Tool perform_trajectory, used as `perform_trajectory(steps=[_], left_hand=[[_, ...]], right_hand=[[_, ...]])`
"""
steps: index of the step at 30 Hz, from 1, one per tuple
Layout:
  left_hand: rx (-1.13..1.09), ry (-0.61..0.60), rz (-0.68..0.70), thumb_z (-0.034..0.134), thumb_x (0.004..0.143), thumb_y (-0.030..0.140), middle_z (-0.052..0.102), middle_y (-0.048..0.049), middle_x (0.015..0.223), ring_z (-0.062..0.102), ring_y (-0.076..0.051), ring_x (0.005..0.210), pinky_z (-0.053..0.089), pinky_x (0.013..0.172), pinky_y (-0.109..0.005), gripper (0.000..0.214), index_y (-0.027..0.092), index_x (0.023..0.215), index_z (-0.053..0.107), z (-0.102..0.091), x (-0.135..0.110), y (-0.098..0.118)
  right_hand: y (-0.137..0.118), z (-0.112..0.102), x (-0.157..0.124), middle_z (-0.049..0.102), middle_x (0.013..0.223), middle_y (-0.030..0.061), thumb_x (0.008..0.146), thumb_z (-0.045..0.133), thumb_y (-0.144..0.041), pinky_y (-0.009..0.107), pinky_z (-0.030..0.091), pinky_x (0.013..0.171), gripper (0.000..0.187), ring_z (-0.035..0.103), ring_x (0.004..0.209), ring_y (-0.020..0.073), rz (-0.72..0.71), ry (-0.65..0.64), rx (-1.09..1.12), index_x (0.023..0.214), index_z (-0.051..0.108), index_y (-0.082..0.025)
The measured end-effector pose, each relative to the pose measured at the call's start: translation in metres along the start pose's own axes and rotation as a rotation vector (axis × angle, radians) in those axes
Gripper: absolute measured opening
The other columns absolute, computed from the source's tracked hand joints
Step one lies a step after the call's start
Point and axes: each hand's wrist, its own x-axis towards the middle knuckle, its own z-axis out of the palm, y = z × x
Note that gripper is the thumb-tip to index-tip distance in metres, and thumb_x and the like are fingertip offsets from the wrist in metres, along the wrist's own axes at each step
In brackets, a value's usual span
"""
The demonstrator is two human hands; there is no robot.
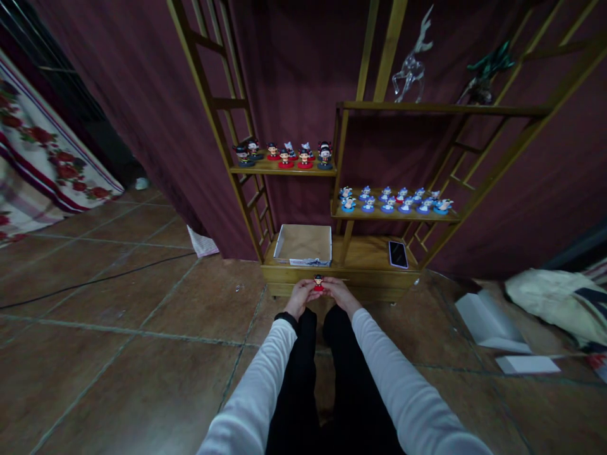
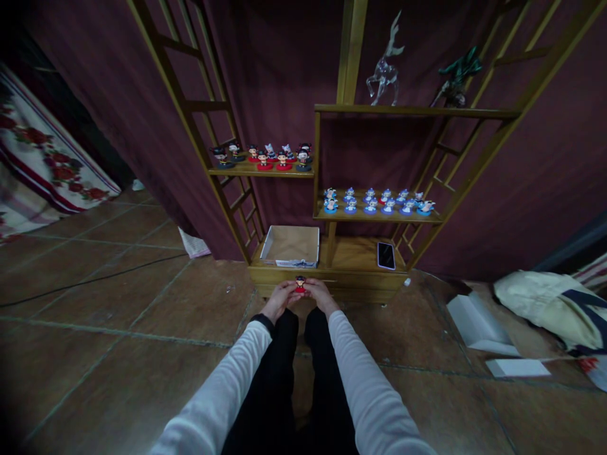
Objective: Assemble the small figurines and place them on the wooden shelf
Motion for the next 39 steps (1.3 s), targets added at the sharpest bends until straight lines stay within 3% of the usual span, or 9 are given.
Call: perform_trajectory(steps=[8, 14, 21, 24, 29, 34, 39], left_hand=[[0.039, -0.065, 0.017, 0.064, 0.074, 0.023, 0.068, -0.0096, 0.073, 0.065, -0.012, 0.061, 0.05, 0.057, -0.02, 0.025, 0.009, 0.094, 0.058, -0.001, 0.002, -0.002], [0.138, -0.136, 0.03, 0.073, 0.063, 0.017, 0.067, -0.0071, 0.073, 0.062, -0.01, 0.059, 0.046, 0.053, -0.017, 0.037, 0.01, 0.097, 0.06, -0.001, 0.003, -0.004], [0.281, -0.038, 0.183, 0.071, 0.057, 0.007, 0.062, 0.0009, 0.063, 0.056, -0.009, 0.053, 0.041, 0.051, -0.017, 0.04, 0.012, 0.095, 0.057, 0.009, 0.002, -0.01], [0.454, -0.006, 0.301, 0.069, 0.059, 0.008, 0.063, -0.0002, 0.071, 0.058, -0.011, 0.064, 0.044, 0.062, -0.021, 0.036, 0.016, 0.093, 0.057, 0.012, -0.004, -0.009], [0.965, 0.092, 0.506, 0.063, 0.069, 0.018, 0.062, -0.0055, 0.088, 0.059, -0.019, 0.084, 0.043, 0.076, -0.028, 0.028, 0.02, 0.096, 0.055, 0.013, -0.022, -0.007], [1.258, 0.128, 0.519, 0.053, 0.078, 0.019, 0.056, -0.011, 0.106, 0.056, -0.021, 0.096, 0.041, 0.079, -0.028, 0.036, 0.02, 0.113, 0.047, 0.019, -0.035, -0.005], [1.408, 0.12, 0.555, 0.045, 0.082, 0.019, 0.052, -0.0129, 0.108, 0.055, -0.022, 0.095, 0.041, 0.079, -0.028, 0.045, 0.019, 0.126, 0.037, 0.021, -0.039, -0.005]], right_hand=[[0.0, 0.001, 0.0, 0.067, 0.064, 0.0007, 0.058, 0.069, -0.029, 0.024, 0.043, 0.055, 0.021, 0.056, 0.053, 0.0102, 0.0, 0.093, 0.016, 0.075, 0.066, -0.017], [-0.001, 0.001, 0.001, 0.068, 0.064, 0.0014, 0.054, 0.07, -0.027, 0.025, 0.043, 0.053, 0.024, 0.056, 0.052, 0.0113, -0.005, 0.152, 0.025, 0.076, 0.067, -0.017], [0.004, -0.003, 0.006, 0.067, 0.063, 0.001, 0.051, 0.069, -0.025, 0.025, 0.041, 0.051, 0.02, 0.055, 0.052, 0.0118, -0.002, 0.201, -0.001, 0.069, 0.065, -0.017], [0.006, -0.005, 0.007, 0.067, 0.062, 0.0, 0.05, 0.067, -0.023, 0.024, 0.041, 0.051, 0.017, 0.055, 0.054, 0.0121, -0.003, 0.212, -0.006, 0.066, 0.064, -0.018], [0.005, -0.007, 0.004, 0.069, 0.069, 0.0003, 0.053, 0.064, -0.02, 0.026, 0.044, 0.059, 0.024, 0.06, 0.064, 0.0143, -0.029, 0.165, -0.014, 0.077, 0.067, -0.018], [0.005, -0.008, 0.003, 0.07, 0.074, 0.0008, 0.054, 0.063, -0.02, 0.029, 0.046, 0.067, 0.025, 0.061, 0.07, 0.0155, -0.038, 0.157, -0.042, 0.078, 0.068, -0.019], [0.008, -0.01, 0.003, 0.07, 0.077, 0.0, 0.053, 0.063, -0.018, 0.031, 0.047, 0.071, 0.027, 0.061, 0.071, 0.015, -0.036, 0.178, -0.039, 0.079, 0.067, -0.02]])
